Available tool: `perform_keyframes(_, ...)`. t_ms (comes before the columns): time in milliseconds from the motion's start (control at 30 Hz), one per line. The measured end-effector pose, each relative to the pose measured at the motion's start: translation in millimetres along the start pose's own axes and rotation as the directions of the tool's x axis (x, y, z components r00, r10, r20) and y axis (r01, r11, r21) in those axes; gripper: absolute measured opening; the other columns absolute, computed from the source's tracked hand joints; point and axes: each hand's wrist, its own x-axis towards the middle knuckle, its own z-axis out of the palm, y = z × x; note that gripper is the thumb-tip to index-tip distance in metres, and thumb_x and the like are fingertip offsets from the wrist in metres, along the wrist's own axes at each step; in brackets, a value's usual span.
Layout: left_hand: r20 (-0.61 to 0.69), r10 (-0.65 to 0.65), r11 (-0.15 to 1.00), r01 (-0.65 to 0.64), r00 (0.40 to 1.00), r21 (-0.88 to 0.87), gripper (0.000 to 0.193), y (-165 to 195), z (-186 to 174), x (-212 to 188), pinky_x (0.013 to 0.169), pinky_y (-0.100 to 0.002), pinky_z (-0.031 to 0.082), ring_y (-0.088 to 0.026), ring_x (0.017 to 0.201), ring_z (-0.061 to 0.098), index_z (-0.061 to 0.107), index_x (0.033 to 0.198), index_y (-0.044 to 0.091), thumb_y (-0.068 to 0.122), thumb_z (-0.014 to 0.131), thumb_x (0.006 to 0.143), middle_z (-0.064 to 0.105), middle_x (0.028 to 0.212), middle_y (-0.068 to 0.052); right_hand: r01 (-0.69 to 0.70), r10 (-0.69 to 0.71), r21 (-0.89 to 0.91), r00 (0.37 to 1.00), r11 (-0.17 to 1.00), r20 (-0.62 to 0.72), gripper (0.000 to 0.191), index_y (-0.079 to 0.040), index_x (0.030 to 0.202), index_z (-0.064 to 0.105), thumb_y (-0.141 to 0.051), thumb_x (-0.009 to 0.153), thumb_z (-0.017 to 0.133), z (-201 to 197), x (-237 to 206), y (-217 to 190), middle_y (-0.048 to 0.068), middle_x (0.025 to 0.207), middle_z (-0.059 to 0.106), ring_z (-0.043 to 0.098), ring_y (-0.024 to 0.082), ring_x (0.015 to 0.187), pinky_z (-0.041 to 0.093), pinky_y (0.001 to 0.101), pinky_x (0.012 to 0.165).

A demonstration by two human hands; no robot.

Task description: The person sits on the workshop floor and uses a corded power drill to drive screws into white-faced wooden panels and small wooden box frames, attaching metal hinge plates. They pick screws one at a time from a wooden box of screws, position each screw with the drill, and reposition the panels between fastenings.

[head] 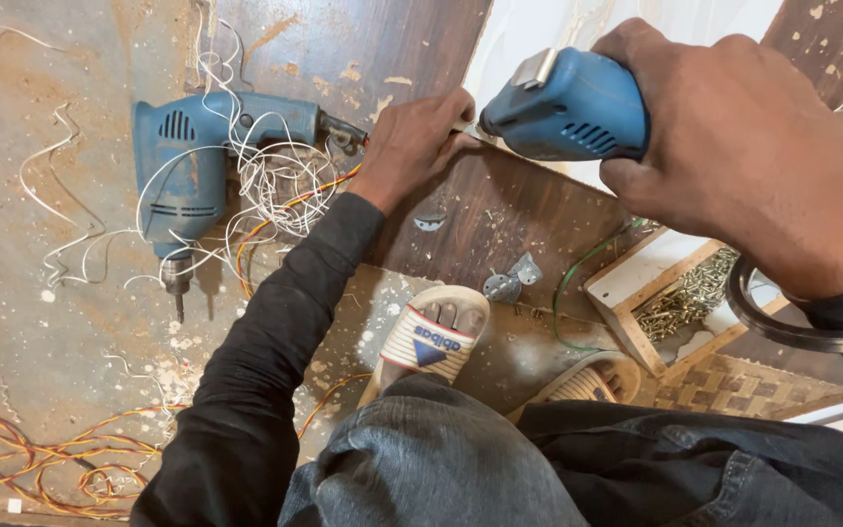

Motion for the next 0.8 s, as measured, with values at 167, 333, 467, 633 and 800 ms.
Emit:
perform_keyframes(167,0.071,-0.079,0.997,0.079,0.994,-0.002,0.039,-4.3,4.0,0.1,0.058,-0.042,0.046,-0.028,0.065,0.064,0.054,0.108,0.012,0.047,0.068,0.099,0.064,0.077,-0.008,-0.012,0.01,0.069,1.0,0.998,0.021,0.065,-0.009,0.136,0.06,-0.019,0.076,0.083,4.2,5.4,3.6,0.02,0.078,0.07,0.071,0.039,0.072,0.057,0.0493,0.072)
perform_keyframes(333,0.052,-0.034,0.999,0.034,0.998,0.005,0.038,-6.9,5.4,1.1,0.06,-0.043,0.046,-0.03,0.07,0.065,0.053,0.109,0.013,0.045,0.071,0.098,0.066,0.079,-0.007,0.064,-0.063,-0.034,0.998,0.997,0.029,0.06,-0.008,0.138,0.058,-0.022,0.083,0.079,10.4,3.4,1.5,0.017,0.075,0.069,0.072,0.035,0.071,0.057,0.0466,0.068)
perform_keyframes(467,-0.012,0.023,1.0,-0.023,1.0,-0.019,0.036,-6.9,2.8,0.8,0.062,-0.044,0.048,-0.031,0.076,0.067,0.052,0.11,0.014,0.04,0.073,0.097,0.068,0.084,-0.006,0.065,-0.063,-0.093,0.998,0.994,0.03,0.059,-0.012,0.135,0.06,-0.024,0.081,0.08,10.8,3.7,-0.8,0.015,0.072,0.07,0.072,0.033,0.069,0.057,0.0459,0.066)
perform_keyframes(633,0.028,-0.038,0.999,0.038,0.999,-0.009,0.037,-4.6,1.5,1.2,0.061,-0.045,0.047,-0.033,0.072,0.066,0.053,0.109,0.013,0.04,0.075,0.097,0.067,0.08,-0.008,0.113,-0.078,-0.305,0.989,0.946,0.124,0.059,-0.019,0.13,0.062,-0.031,0.075,0.082,14.6,2.5,-1.5,0.01,0.072,0.07,0.072,0.03,0.068,0.056,0.0422,0.06)
perform_keyframes(800,0.034,-0.072,0.997,0.073,0.997,-0.001,0.035,3.8,1.9,-5.3,0.062,-0.045,0.046,-0.032,0.069,0.064,0.055,0.108,0.013,0.041,0.074,0.098,0.063,0.076,-0.009,0.04,-0.039,-0.053,0.999,0.998,0.016,0.067,-0.017,0.141,0.063,-0.023,0.078,0.084,35.9,-5.2,12.4,0.012,0.084,0.073,0.073,0.026,0.064,0.059,0.0389,0.061)
